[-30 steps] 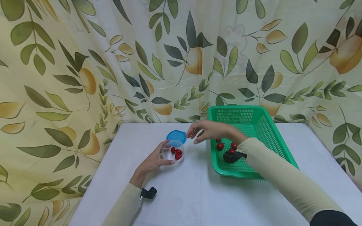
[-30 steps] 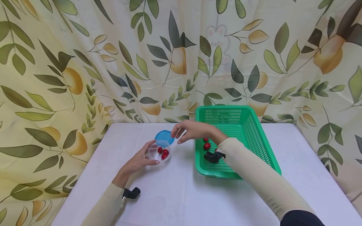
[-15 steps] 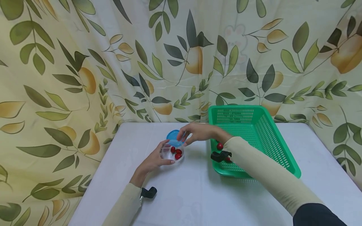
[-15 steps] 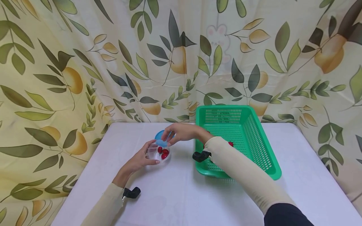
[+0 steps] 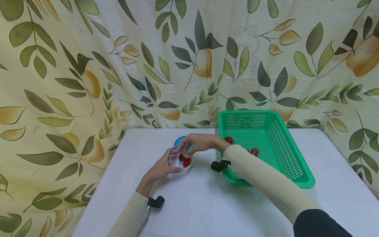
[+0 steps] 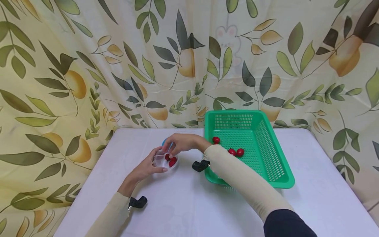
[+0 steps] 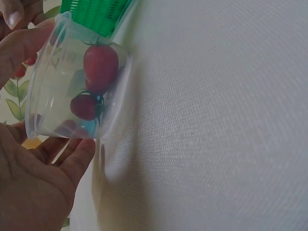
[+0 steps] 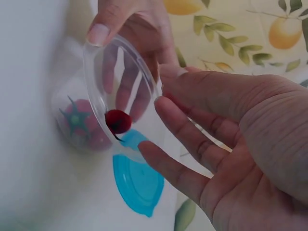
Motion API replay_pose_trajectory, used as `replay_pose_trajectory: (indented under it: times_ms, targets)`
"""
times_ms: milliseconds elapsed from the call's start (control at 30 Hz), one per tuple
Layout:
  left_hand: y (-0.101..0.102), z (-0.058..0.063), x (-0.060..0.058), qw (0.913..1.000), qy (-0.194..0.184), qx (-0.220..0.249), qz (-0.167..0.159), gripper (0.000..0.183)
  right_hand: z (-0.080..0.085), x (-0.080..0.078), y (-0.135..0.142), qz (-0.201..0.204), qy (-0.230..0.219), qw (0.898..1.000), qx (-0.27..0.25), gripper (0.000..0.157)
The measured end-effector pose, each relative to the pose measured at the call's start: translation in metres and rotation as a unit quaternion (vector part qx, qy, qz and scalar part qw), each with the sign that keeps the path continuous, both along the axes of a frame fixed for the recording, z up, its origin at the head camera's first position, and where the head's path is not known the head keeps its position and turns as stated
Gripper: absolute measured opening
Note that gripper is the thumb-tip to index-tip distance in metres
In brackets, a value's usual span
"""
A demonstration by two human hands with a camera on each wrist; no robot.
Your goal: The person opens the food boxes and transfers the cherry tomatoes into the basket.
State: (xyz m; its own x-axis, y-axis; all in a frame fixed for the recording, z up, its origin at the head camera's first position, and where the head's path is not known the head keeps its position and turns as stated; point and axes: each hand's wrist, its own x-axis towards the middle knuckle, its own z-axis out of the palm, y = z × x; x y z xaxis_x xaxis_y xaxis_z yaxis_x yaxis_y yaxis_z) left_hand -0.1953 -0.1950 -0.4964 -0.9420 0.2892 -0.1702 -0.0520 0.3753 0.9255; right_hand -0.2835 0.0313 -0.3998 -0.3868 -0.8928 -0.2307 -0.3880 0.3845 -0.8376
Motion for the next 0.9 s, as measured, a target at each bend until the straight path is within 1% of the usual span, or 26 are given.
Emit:
replay_pose_trajectory:
  times_ms: [167,300,433,567,767,900]
  targets:
    - [0.000,0.000,0.001,1.0000,0.001,-0.002,0.003,0.099,-0.007,0.003,-0.010,-0.007,-0.023,1.000,0.008,0.038]
    - [-0.001,0.000,0.001,1.0000,0.008,0.003,-0.002,0.098,-0.013,0.005,-0.018,-0.009,-0.025,0.999,0.017,0.040]
    - [-0.002,-0.001,0.000,0.9998,0.016,0.006,-0.008,0.096,-0.019,0.008,-0.027,-0.009,-0.015,0.999,0.035,0.041]
    - [-0.004,-0.002,-0.001,0.9997,0.022,0.000,-0.007,0.095,-0.022,0.013,-0.035,-0.011,0.004,0.998,0.060,0.040]
    - [-0.004,-0.003,-0.002,0.9997,0.020,0.000,-0.012,0.097,-0.031,0.016,-0.043,0.003,0.037,0.995,0.096,0.035]
    - [-0.005,-0.002,-0.002,0.9997,0.018,0.003,-0.018,0.096,-0.038,0.015,-0.045,0.014,0.054,0.993,0.108,0.035]
